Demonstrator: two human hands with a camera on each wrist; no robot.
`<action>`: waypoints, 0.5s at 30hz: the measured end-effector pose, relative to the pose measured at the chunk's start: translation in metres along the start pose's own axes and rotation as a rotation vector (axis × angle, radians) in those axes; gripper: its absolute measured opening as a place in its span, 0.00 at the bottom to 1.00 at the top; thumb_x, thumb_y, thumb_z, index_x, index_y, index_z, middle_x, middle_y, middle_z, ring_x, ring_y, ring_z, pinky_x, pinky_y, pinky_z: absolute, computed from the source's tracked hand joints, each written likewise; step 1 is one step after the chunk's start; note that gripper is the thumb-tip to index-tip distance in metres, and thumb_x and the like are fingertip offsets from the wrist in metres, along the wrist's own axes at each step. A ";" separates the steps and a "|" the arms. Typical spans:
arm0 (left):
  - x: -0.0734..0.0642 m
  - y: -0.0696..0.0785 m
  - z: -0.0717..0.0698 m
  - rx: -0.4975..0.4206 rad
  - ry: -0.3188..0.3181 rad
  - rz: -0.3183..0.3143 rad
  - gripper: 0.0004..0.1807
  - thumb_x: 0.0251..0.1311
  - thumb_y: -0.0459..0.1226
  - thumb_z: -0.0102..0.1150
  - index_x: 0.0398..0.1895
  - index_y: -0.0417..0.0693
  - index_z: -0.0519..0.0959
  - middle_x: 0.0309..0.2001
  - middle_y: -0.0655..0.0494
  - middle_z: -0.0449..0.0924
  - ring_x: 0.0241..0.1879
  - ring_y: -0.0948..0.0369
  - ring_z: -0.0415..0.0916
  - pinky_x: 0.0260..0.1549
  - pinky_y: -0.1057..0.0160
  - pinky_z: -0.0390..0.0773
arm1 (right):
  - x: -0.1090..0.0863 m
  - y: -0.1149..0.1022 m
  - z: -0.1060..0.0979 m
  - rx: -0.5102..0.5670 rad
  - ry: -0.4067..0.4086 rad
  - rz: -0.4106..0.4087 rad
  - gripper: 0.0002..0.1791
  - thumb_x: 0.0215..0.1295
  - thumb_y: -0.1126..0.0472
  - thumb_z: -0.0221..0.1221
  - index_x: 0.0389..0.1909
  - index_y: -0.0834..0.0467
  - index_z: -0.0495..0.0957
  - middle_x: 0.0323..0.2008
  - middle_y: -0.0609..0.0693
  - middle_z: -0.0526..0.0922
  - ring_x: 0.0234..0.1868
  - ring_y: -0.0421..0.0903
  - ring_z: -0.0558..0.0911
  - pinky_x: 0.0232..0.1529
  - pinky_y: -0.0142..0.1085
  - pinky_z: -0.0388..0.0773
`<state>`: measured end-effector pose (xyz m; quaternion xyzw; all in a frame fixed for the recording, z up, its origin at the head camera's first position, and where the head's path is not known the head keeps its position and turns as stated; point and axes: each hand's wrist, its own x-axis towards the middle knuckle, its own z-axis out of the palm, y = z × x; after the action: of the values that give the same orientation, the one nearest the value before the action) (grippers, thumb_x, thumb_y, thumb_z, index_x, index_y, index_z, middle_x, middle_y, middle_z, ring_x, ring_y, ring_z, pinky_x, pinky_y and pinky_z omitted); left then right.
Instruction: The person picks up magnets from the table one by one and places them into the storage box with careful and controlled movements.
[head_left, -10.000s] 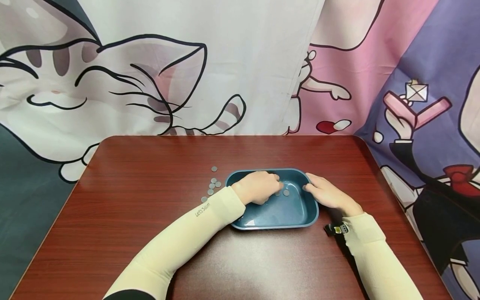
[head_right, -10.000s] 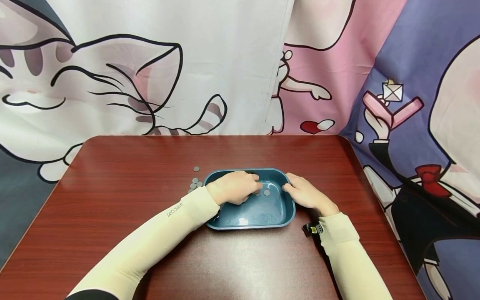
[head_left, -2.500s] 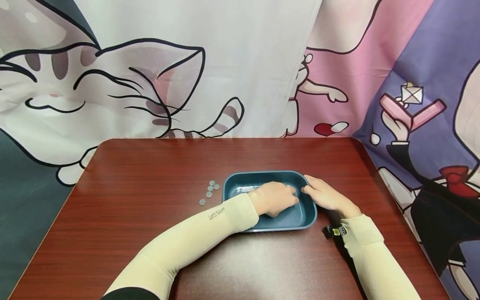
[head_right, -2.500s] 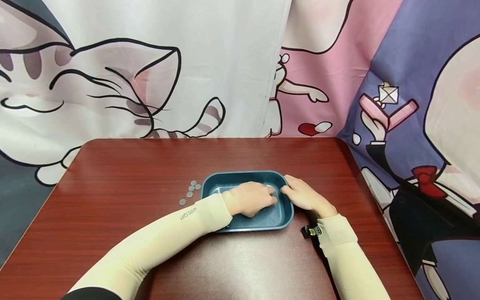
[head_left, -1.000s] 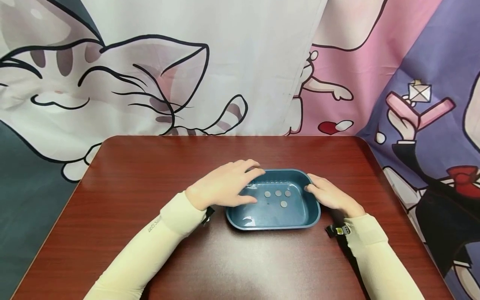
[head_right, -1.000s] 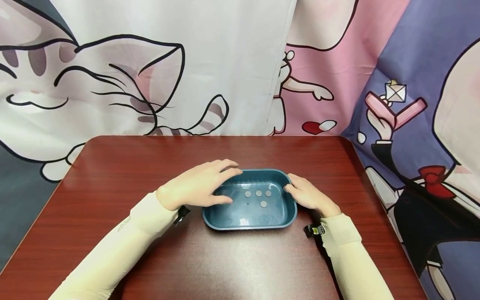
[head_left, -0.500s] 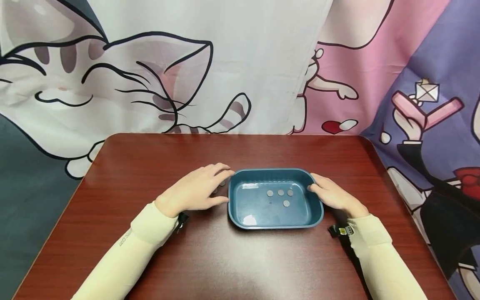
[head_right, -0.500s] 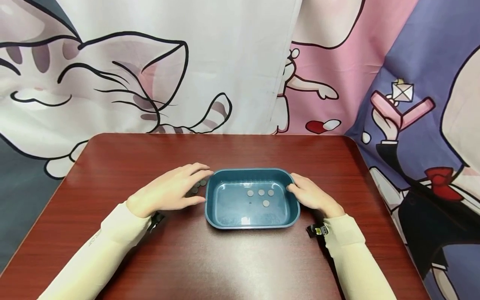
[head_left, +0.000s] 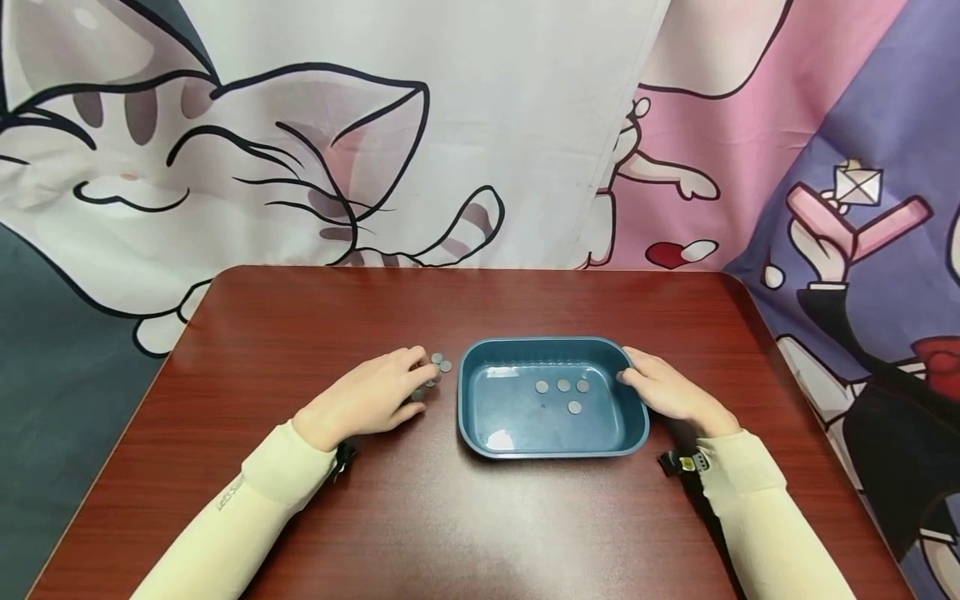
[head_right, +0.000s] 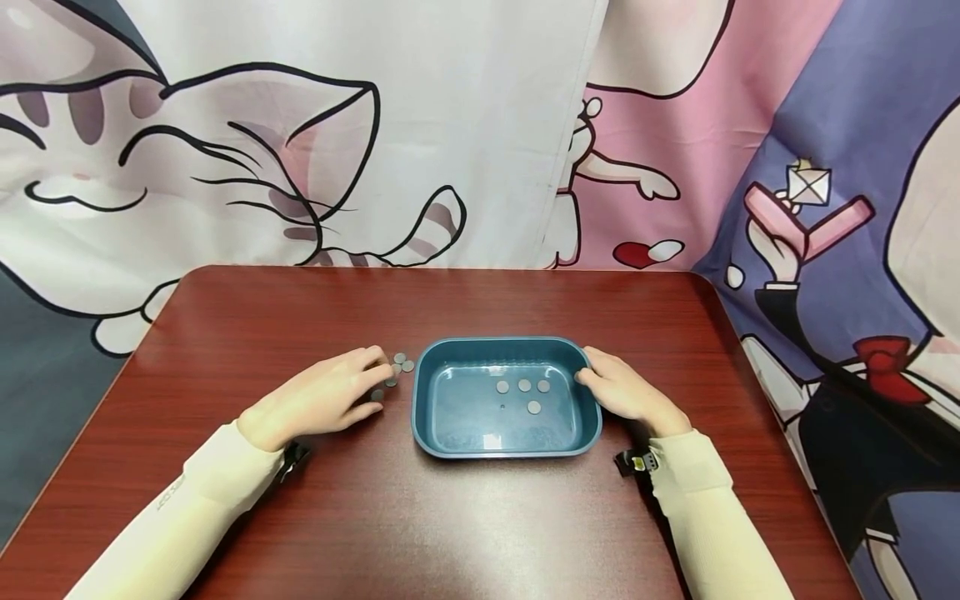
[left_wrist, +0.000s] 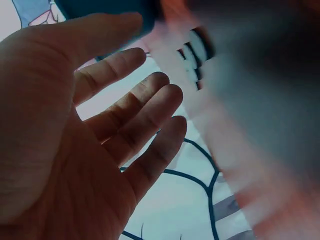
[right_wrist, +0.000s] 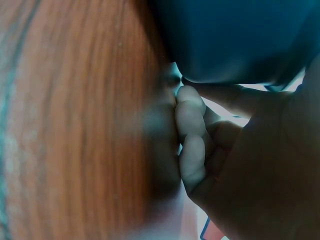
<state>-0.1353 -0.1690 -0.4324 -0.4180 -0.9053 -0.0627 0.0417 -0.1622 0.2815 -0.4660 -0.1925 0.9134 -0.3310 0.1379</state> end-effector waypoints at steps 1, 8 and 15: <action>-0.001 0.000 0.002 0.005 0.001 0.006 0.19 0.51 0.42 0.69 0.46 0.50 0.76 0.39 0.58 0.68 0.34 0.61 0.67 0.37 0.63 0.75 | 0.000 0.000 0.000 0.002 0.001 0.000 0.17 0.69 0.63 0.45 0.57 0.56 0.71 0.45 0.50 0.77 0.44 0.48 0.75 0.49 0.45 0.74; -0.003 -0.001 0.013 0.017 -0.030 0.016 0.14 0.51 0.38 0.68 0.40 0.50 0.75 0.37 0.57 0.68 0.33 0.60 0.68 0.35 0.60 0.76 | -0.001 0.000 0.000 0.011 -0.005 0.001 0.19 0.70 0.63 0.45 0.60 0.57 0.69 0.49 0.52 0.78 0.47 0.49 0.76 0.52 0.49 0.74; -0.003 -0.001 0.019 -0.003 -0.009 0.019 0.11 0.51 0.34 0.67 0.36 0.51 0.76 0.35 0.57 0.68 0.33 0.60 0.69 0.36 0.61 0.76 | 0.000 -0.001 0.000 0.025 -0.007 0.011 0.21 0.70 0.63 0.45 0.62 0.58 0.68 0.51 0.53 0.78 0.49 0.50 0.76 0.54 0.51 0.74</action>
<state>-0.1349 -0.1692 -0.4515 -0.4271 -0.9013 -0.0617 0.0375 -0.1617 0.2808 -0.4657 -0.1868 0.9097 -0.3410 0.1455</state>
